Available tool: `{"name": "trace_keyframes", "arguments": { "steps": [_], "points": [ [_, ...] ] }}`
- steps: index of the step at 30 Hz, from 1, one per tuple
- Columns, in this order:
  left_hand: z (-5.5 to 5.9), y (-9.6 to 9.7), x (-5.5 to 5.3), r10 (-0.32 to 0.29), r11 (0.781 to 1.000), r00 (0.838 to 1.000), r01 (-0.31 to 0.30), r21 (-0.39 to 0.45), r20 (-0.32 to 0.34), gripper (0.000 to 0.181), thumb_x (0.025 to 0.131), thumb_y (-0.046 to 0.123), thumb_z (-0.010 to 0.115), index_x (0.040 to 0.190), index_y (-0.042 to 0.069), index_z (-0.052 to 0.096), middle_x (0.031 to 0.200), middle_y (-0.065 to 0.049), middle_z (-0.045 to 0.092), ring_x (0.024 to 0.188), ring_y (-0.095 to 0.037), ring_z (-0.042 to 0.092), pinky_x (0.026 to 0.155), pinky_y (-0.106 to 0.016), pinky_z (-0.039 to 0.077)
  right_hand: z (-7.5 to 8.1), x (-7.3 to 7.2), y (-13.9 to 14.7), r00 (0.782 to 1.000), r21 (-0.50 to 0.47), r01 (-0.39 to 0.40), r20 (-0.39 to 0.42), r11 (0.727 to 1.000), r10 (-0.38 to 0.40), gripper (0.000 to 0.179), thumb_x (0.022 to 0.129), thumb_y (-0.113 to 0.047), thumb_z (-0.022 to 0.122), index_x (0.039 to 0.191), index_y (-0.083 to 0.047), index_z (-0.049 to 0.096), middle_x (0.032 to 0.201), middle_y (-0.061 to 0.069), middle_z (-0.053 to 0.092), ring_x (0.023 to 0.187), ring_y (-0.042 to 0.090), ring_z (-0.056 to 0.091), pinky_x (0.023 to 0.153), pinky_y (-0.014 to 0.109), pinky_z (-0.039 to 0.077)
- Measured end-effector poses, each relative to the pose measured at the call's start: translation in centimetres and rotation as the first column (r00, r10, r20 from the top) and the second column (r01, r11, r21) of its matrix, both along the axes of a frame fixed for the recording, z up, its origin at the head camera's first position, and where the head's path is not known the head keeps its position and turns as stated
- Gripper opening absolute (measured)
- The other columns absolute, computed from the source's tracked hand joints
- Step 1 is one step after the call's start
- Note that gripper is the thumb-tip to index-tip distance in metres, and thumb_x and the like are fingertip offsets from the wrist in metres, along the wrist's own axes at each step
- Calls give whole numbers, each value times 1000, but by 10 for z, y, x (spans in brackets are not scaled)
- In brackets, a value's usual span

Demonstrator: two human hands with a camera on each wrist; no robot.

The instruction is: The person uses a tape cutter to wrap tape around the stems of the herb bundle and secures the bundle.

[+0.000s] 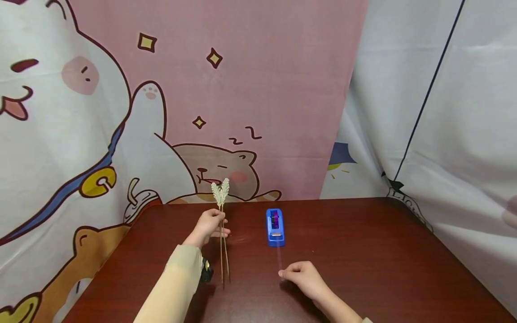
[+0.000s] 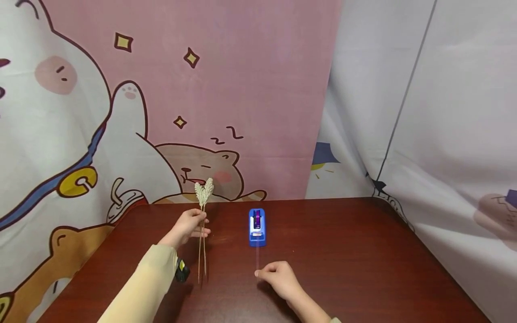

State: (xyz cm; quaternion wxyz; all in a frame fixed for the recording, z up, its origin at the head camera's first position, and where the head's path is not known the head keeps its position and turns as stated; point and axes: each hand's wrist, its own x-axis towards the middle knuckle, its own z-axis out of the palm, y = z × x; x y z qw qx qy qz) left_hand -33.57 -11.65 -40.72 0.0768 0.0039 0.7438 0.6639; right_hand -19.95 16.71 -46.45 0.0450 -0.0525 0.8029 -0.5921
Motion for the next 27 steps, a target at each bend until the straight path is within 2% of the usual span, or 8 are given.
{"name": "trace_keyframes", "arguments": {
  "steps": [3,6,9,11,16,21,24,27],
  "points": [
    [5,2,1,-71,997,997,70,-31,-24,17,104,11,39,109,-4,46,89,-20,58,53,-23,63,52,-38,55,4,2,0,1000,-9,11,0,1000,-11,28,84,-22,72,74,4,70,63,-5,53,63,8,42,55,25,33],
    [13,2,4,-118,989,992,113,-96,-46,15,105,14,38,105,1,44,76,-12,54,44,-18,54,43,-33,49,9,3,1,1000,-15,17,3,1000,-17,28,84,-23,72,75,3,70,61,-6,49,62,9,41,55,25,33],
    [23,0,9,-132,976,986,113,-184,-97,15,105,16,39,105,3,46,70,-6,46,41,-12,39,38,-27,39,14,1,2,1000,-11,17,10,1000,-17,28,84,-23,72,76,4,70,56,-8,41,58,8,37,52,24,31],
    [31,-2,12,-122,966,982,84,-244,-146,15,105,16,40,104,4,49,69,-4,43,42,-11,31,39,-25,32,18,-1,5,1000,-6,9,10,1000,-9,29,84,-22,72,77,7,69,55,-8,36,56,7,34,50,23,28],
    [47,-11,18,-129,922,963,29,-386,-235,21,105,17,38,103,3,55,70,-4,44,49,-12,31,46,-27,29,25,-9,10,1000,20,-25,18,999,25,32,84,-23,72,80,9,69,54,-8,32,56,9,31,50,24,27],
    [57,-24,29,-227,867,946,90,-490,-229,28,105,16,38,106,1,61,82,-7,50,71,-19,44,66,-35,38,33,-12,16,998,39,-58,32,998,57,32,84,-24,72,80,8,70,52,-8,32,54,9,32,49,24,28],
    [59,-35,39,-298,829,924,126,-545,-240,25,103,14,44,104,4,66,89,-6,56,85,-20,50,77,-39,41,37,-13,18,996,37,-82,27,996,81,31,84,-23,72,80,8,70,52,-8,32,53,8,31,48,23,28],
    [60,-46,54,-382,791,886,165,-589,-264,20,101,14,50,101,9,69,88,-3,59,83,-19,52,74,-39,42,42,-14,20,995,42,-96,17,995,95,32,84,-22,72,81,9,69,53,-8,32,54,8,31,49,23,28]
  ]
}}
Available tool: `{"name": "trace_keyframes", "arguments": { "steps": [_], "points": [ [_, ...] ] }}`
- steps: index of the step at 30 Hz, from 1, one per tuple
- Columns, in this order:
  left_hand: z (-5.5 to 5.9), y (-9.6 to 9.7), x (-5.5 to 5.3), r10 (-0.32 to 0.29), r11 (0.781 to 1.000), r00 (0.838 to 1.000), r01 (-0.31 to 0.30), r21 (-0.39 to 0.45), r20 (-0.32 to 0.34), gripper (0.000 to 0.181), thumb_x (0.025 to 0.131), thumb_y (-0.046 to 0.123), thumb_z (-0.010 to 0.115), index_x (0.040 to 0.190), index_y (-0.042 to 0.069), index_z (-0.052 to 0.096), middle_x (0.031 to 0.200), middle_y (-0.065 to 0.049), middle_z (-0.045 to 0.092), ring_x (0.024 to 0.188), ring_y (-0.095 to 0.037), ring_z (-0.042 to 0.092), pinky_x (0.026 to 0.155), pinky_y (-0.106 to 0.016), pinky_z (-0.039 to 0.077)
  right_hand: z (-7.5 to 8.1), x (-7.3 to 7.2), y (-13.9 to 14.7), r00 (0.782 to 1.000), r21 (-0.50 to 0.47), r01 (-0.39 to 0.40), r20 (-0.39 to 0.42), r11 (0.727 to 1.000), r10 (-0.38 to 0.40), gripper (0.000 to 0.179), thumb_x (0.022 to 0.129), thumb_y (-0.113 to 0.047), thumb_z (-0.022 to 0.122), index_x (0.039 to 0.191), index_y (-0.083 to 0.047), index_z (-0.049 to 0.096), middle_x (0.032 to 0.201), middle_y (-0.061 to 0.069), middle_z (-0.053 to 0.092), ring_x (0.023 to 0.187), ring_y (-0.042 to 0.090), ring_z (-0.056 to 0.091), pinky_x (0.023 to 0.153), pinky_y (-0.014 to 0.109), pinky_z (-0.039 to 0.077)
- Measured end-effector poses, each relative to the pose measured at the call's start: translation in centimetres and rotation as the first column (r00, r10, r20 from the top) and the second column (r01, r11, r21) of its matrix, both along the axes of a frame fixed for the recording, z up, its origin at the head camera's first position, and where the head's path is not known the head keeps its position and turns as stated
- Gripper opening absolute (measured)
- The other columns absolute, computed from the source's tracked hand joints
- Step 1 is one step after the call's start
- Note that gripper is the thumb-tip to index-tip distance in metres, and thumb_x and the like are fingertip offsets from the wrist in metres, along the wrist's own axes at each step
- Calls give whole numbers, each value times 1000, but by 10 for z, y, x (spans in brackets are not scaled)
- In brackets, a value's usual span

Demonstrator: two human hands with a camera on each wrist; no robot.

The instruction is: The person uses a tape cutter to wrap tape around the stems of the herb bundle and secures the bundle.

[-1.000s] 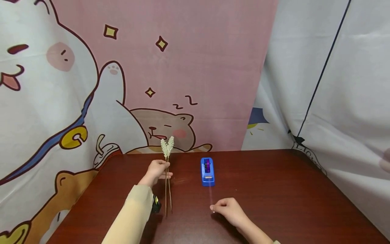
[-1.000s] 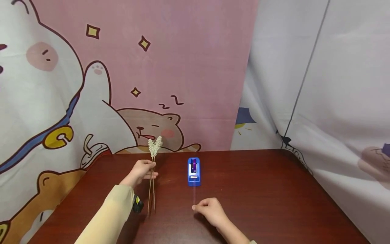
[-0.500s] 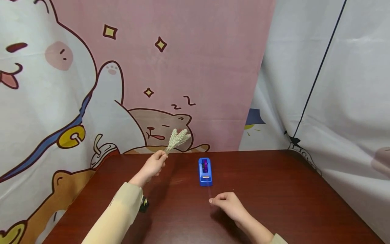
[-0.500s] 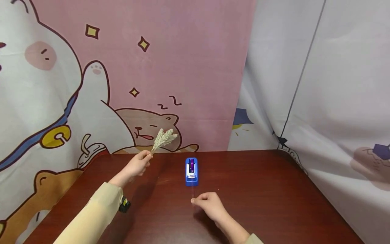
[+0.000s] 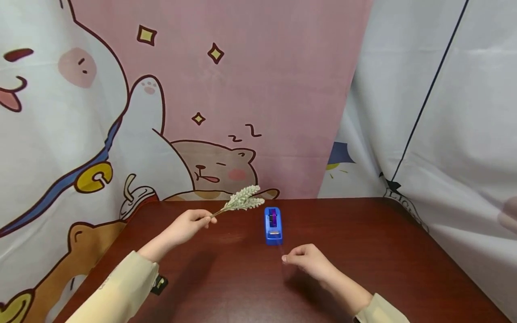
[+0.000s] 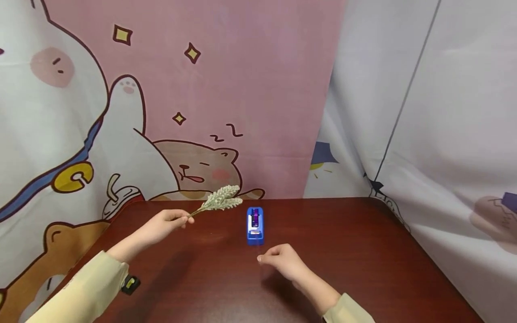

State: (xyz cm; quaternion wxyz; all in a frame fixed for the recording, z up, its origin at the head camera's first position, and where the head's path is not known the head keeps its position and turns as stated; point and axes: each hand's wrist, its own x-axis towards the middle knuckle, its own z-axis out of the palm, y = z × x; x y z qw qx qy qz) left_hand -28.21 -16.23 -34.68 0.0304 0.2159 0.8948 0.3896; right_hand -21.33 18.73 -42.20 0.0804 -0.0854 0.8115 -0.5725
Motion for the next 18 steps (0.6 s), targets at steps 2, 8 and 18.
{"name": "trace_keyframes", "arguments": {
  "steps": [2,8,18],
  "points": [
    [1,-7,11,-46,998,998,44,-52,-52,17,100,16,52,99,15,69,86,0,60,79,-17,52,70,-37,42,3,-1,1,1000,6,-5,-1,1000,5,31,85,-22,72,82,9,68,55,-8,33,55,8,32,49,23,28],
    [4,-23,51,-161,967,976,126,-221,-149,14,101,30,52,99,35,65,97,17,63,81,-6,56,67,-31,44,10,-4,3,999,26,-43,15,999,43,30,87,-21,71,84,9,69,63,-4,48,62,11,39,54,26,35],
    [-16,3,82,-487,858,868,456,-237,-93,16,99,24,55,94,30,69,92,22,63,87,4,58,73,-26,48,26,-15,1,997,105,-61,-37,993,65,31,87,-29,72,79,1,72,86,8,70,81,14,55,73,35,43]
  ]
}}
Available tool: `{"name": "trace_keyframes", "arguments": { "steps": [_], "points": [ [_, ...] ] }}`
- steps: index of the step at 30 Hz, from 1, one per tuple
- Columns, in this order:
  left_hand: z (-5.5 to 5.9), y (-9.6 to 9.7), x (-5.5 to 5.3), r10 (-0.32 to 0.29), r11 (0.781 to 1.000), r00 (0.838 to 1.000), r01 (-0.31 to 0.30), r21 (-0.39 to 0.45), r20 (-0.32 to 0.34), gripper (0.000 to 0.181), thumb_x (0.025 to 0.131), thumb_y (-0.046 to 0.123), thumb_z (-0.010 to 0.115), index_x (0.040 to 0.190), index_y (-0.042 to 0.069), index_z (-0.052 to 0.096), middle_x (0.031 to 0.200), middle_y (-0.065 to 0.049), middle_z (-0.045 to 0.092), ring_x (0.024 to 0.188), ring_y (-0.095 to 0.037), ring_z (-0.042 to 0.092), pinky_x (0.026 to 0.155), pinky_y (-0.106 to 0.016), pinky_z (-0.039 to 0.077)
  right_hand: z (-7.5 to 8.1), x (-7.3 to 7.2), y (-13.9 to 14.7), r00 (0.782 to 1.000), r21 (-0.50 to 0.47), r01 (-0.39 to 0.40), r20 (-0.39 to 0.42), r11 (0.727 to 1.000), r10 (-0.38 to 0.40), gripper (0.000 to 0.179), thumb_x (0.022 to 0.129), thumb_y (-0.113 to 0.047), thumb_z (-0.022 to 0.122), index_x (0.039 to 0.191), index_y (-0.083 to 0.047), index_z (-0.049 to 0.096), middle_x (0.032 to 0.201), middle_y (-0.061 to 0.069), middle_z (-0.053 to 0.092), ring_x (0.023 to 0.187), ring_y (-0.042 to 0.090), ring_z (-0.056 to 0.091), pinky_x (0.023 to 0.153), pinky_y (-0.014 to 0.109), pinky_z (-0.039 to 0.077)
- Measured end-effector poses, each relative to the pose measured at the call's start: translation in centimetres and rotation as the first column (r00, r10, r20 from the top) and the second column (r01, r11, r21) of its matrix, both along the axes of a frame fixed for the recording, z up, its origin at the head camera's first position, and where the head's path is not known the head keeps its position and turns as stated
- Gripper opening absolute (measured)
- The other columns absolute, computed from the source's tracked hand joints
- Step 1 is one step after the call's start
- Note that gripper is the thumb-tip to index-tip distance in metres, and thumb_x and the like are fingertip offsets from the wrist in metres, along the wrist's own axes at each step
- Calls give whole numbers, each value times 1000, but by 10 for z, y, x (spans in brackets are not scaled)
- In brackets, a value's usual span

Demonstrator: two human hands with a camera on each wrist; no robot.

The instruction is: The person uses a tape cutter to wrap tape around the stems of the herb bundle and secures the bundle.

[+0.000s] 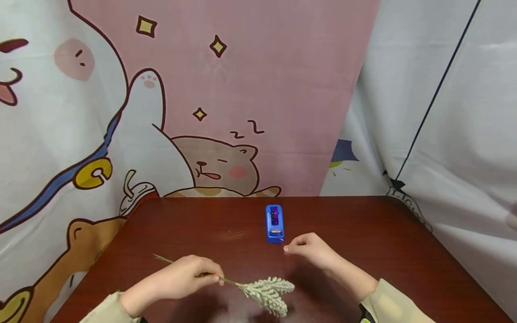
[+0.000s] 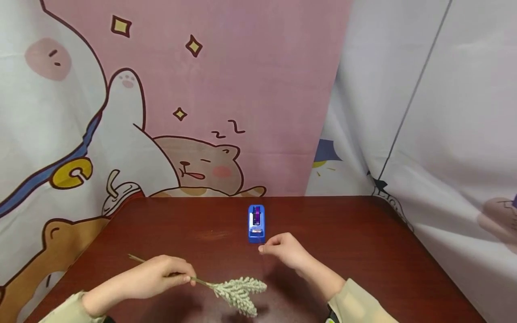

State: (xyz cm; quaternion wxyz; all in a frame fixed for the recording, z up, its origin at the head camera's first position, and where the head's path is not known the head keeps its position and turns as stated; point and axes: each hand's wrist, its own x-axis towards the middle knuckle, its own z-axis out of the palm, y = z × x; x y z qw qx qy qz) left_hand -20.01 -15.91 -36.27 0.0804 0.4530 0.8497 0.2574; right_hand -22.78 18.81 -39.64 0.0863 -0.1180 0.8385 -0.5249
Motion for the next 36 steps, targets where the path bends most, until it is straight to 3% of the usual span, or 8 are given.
{"name": "trace_keyframes", "arguments": {
  "steps": [5,10,14,17,21,25,30,36],
  "points": [
    [-15,32,3,-85,996,996,84,-30,-34,16,98,18,56,97,23,72,93,18,65,89,6,57,74,-21,47,5,-4,0,1000,30,-8,-7,1000,8,29,87,-31,72,78,-3,73,88,7,71,83,17,55,72,36,42],
    [-27,64,-1,-93,995,995,92,-39,-32,18,97,14,58,100,22,73,88,18,66,83,8,57,72,-16,46,7,-7,0,1000,32,-24,-10,999,24,26,87,-29,71,78,-5,74,90,9,71,84,14,55,74,36,42],
    [-36,89,-4,-1,999,999,3,-45,54,16,95,12,58,95,18,74,68,16,60,63,8,52,61,-14,43,9,-9,-3,999,30,-32,8,999,32,25,87,-29,71,79,-5,75,89,9,71,83,14,54,76,36,42],
    [-43,103,-9,101,995,989,-97,-37,112,16,94,13,59,86,15,73,60,15,55,56,4,48,56,-17,40,10,-10,-6,999,38,-39,16,999,38,25,86,-30,71,80,-5,75,88,6,71,82,13,52,74,36,42],
    [-48,118,-19,183,983,971,-182,-21,153,18,93,13,60,80,15,72,58,13,55,54,1,46,54,-20,38,11,-9,-10,999,42,-42,4,998,42,24,86,-28,72,79,-4,75,86,2,70,83,13,53,74,35,43],
    [-48,131,-28,230,973,965,-230,-17,129,17,93,18,62,81,17,73,61,11,59,55,-1,47,55,-23,38,11,-6,-10,1000,37,-27,3,999,27,24,85,-26,73,79,-2,74,79,-1,65,70,11,47,64,31,41],
    [-46,143,-36,276,961,959,-277,18,69,17,94,20,61,83,18,74,75,10,67,60,-2,47,58,-26,39,10,-1,-7,998,3,-19,53,1000,19,26,87,-24,71,85,2,73,65,-3,52,48,9,30,44,25,28],
    [-39,151,-39,309,945,947,-316,85,85,15,93,19,62,85,17,75,81,7,68,61,-6,47,56,-26,39,5,9,-3,998,-69,-8,57,998,12,24,87,-20,70,88,5,72,57,-5,44,44,6,30,41,22,28]
  ]
}}
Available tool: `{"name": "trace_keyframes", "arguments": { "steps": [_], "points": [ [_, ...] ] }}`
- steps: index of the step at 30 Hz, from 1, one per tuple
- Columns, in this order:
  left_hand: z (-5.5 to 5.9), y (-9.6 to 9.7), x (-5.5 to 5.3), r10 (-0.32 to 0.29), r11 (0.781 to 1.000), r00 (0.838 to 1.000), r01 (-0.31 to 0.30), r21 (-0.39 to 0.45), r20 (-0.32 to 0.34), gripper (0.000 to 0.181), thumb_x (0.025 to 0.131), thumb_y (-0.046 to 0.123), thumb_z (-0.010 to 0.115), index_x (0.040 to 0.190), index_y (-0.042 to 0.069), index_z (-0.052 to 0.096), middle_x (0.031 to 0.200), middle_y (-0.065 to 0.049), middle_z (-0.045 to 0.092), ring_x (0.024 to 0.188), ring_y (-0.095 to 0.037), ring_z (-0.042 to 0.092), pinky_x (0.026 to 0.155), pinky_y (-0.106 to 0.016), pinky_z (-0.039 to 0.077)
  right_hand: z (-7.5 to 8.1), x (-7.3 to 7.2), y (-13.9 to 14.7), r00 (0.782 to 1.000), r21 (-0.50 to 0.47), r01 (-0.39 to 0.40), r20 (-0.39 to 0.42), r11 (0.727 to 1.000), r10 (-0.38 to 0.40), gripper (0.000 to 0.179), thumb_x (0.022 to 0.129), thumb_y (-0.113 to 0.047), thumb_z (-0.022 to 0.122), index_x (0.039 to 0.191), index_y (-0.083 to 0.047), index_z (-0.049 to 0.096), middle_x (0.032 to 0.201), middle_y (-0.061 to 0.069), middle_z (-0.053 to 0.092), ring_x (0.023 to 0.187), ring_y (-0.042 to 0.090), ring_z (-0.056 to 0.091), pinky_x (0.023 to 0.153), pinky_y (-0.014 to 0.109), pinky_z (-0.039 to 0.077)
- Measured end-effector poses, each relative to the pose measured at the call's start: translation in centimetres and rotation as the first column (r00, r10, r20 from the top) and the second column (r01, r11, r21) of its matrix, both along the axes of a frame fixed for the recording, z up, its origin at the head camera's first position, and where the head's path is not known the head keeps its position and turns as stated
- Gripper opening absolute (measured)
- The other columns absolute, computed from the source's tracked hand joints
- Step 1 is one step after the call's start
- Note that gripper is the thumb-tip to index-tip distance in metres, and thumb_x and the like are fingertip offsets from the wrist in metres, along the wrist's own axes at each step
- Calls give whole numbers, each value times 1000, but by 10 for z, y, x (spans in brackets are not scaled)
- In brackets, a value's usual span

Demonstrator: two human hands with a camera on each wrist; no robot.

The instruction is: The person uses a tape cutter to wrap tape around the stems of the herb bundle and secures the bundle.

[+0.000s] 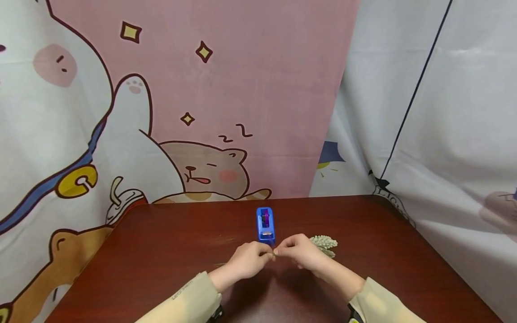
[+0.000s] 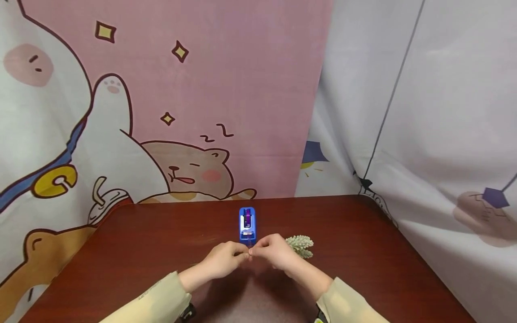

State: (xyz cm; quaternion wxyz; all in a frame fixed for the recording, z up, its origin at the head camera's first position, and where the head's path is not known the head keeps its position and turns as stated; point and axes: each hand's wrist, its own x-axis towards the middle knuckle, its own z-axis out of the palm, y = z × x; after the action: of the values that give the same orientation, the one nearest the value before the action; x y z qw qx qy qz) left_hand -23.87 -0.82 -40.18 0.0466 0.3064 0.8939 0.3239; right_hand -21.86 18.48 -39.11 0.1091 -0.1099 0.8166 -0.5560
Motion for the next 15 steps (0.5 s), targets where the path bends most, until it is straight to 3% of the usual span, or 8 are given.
{"name": "trace_keyframes", "arguments": {
  "steps": [6,10,15],
  "points": [
    [1,0,4,3,1000,1000,-3,25,7,14,92,21,64,87,15,76,85,6,71,67,-5,52,59,-27,42,-9,9,-2,999,-65,51,1,997,-51,25,87,-18,69,90,6,70,50,-6,36,42,7,29,40,23,26],
    [0,-1,6,24,999,999,-23,37,-37,13,92,18,64,85,15,75,78,10,67,65,-4,50,59,-26,41,-17,12,-6,997,-139,71,19,988,-69,28,87,-16,68,93,12,68,49,-6,36,42,5,27,40,21,24],
    [-1,-2,8,34,998,998,-32,45,-46,13,91,16,64,82,15,74,68,13,58,60,-4,45,56,-25,39,-29,16,-10,995,-185,100,35,977,-96,30,87,-14,68,94,15,66,48,-8,35,42,4,25,40,20,24]
  ]
}}
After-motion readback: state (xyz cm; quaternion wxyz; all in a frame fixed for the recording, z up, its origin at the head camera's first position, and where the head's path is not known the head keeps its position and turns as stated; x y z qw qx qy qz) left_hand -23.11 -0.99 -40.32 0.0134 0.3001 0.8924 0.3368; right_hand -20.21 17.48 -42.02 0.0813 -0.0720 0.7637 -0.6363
